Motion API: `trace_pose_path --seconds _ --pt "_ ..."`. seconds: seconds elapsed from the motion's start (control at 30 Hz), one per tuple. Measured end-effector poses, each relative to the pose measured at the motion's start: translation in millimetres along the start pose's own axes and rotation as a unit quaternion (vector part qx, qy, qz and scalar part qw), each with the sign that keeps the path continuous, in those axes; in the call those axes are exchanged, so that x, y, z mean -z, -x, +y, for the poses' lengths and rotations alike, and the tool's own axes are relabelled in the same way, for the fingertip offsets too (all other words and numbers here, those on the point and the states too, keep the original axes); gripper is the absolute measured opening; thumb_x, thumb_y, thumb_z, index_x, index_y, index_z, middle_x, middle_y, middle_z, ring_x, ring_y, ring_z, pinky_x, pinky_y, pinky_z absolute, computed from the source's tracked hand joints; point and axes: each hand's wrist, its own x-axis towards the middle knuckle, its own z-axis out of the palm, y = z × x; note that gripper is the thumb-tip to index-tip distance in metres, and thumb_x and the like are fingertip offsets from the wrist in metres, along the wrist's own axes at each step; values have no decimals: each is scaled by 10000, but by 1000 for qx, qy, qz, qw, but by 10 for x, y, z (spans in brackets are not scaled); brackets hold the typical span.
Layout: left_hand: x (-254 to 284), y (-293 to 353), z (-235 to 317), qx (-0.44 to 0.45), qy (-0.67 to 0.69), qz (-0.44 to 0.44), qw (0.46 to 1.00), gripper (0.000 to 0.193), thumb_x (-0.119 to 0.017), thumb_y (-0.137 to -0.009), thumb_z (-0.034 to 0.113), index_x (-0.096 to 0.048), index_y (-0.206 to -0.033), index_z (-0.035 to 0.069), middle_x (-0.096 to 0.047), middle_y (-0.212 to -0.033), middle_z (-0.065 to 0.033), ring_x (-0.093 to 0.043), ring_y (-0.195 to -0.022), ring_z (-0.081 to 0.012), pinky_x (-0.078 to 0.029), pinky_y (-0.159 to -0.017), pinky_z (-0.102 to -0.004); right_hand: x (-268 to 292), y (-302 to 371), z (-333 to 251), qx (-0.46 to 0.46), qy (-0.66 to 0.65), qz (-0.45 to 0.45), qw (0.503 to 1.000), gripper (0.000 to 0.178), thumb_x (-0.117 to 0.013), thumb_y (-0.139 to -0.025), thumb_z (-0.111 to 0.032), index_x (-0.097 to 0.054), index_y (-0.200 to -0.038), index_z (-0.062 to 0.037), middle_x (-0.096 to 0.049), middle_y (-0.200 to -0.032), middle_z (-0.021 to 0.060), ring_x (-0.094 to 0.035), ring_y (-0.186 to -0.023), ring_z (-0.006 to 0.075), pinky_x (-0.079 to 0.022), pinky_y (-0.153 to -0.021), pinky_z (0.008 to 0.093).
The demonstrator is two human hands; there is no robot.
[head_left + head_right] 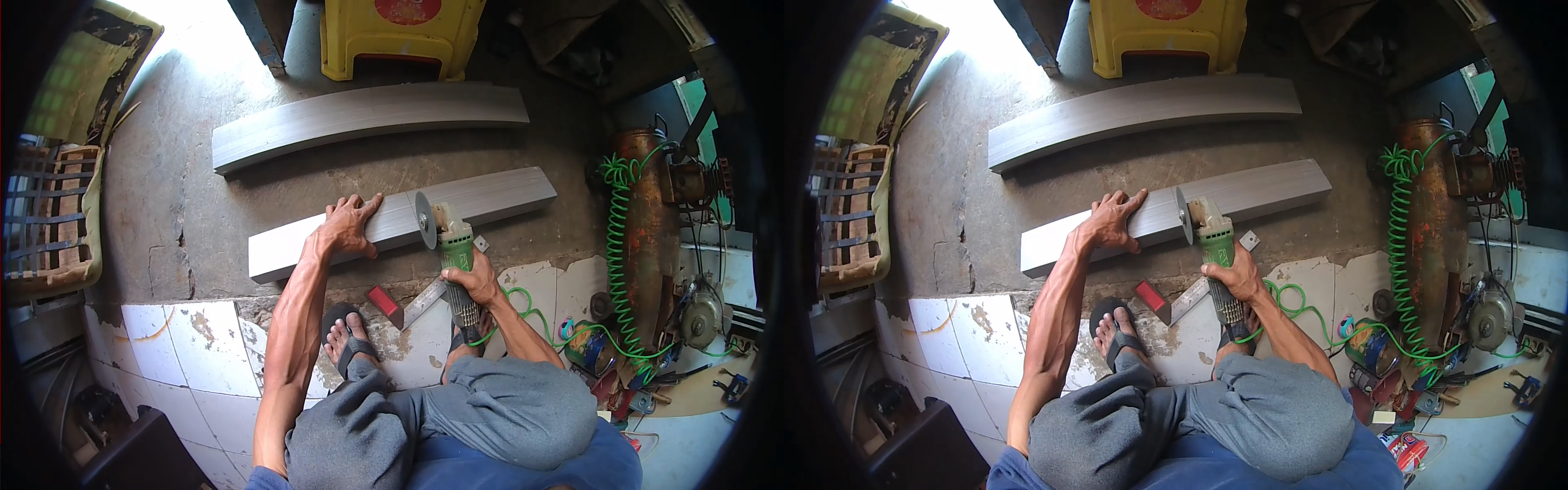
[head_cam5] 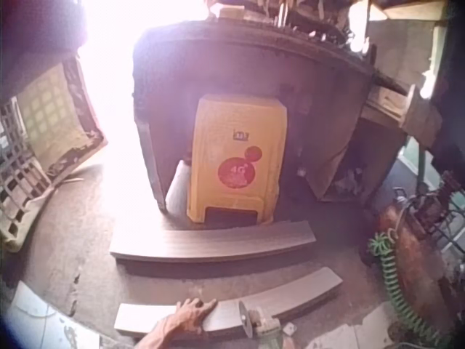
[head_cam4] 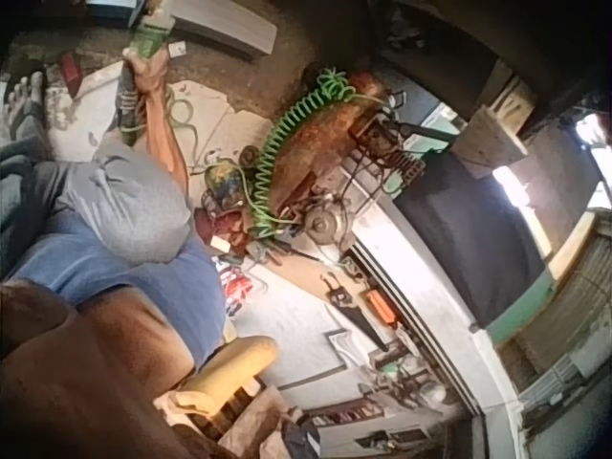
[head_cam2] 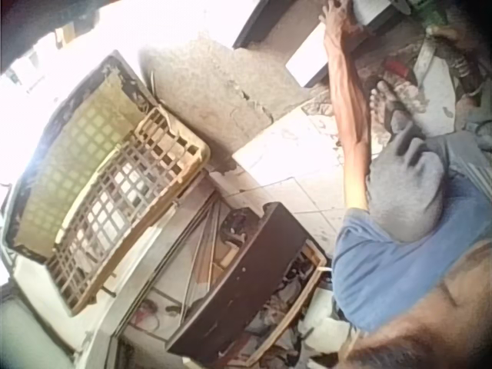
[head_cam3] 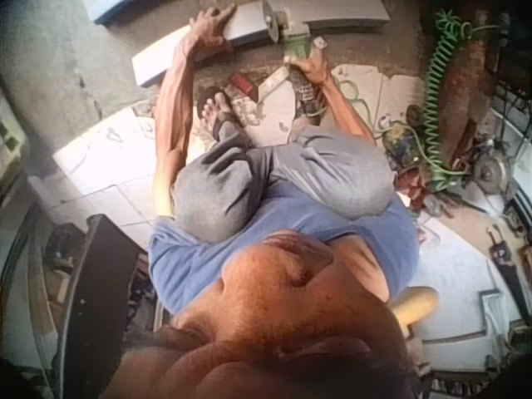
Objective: The person measures and marks a metal beam using a square and pencil, then uses an angle grinder to cut the beam and smooth its edges while holding it on the floor with one hand.
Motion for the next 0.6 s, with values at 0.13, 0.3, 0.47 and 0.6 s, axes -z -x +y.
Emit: trace_pose_path --seconds 0.13,0.3,0.47,0.6 --pt "3 3 9 1 3 0 1000 1315 -948 -537 388 -298 -1665 203 -507 -1427 -240 -460 -1372 -428 -356 -1125 -563 4 -7 -26 -1 1 -6 1000 740 -783 -778 -377 -556 -1377 -6 -667 -1140 129 -633 -1037 245 -506 -950 374" --pt "9 13 17 3 3 -1 1000 1313 -948 -541 388 -295 -1666 210 -505 -1431 -241 -458 -1374 -430 -353 -1129 -570 -4 -7 -40 -13 -17 -9 1000 728 -778 -786 -355 -556 -1388 -11 -666 -1147 126 -633 -1033 244 -507 -951 376" --pt "0 14 18 1 0 0 1000 1320 -952 -546 394 -280 -1668 218 -490 -1448 -243 -448 -1383 -436 -352 -1132 -578 -5 -29 -11 -11 4 -2 1000 691 -775 -786 -323 -573 -1375 -24 -676 -1125 131 -643 -1025 243 -510 -944 368" --pt "-4 17 12 1 2 -6 1000 1329 -962 -545 387 -273 -1669 221 -479 -1462 -245 -438 -1393 -438 -350 -1135 -584 0 -54 12 -14 -4 0 1000 680 -780 -781 -327 -581 -1359 -29 -679 -1113 130 -647 -1023 242 -513 -938 366"
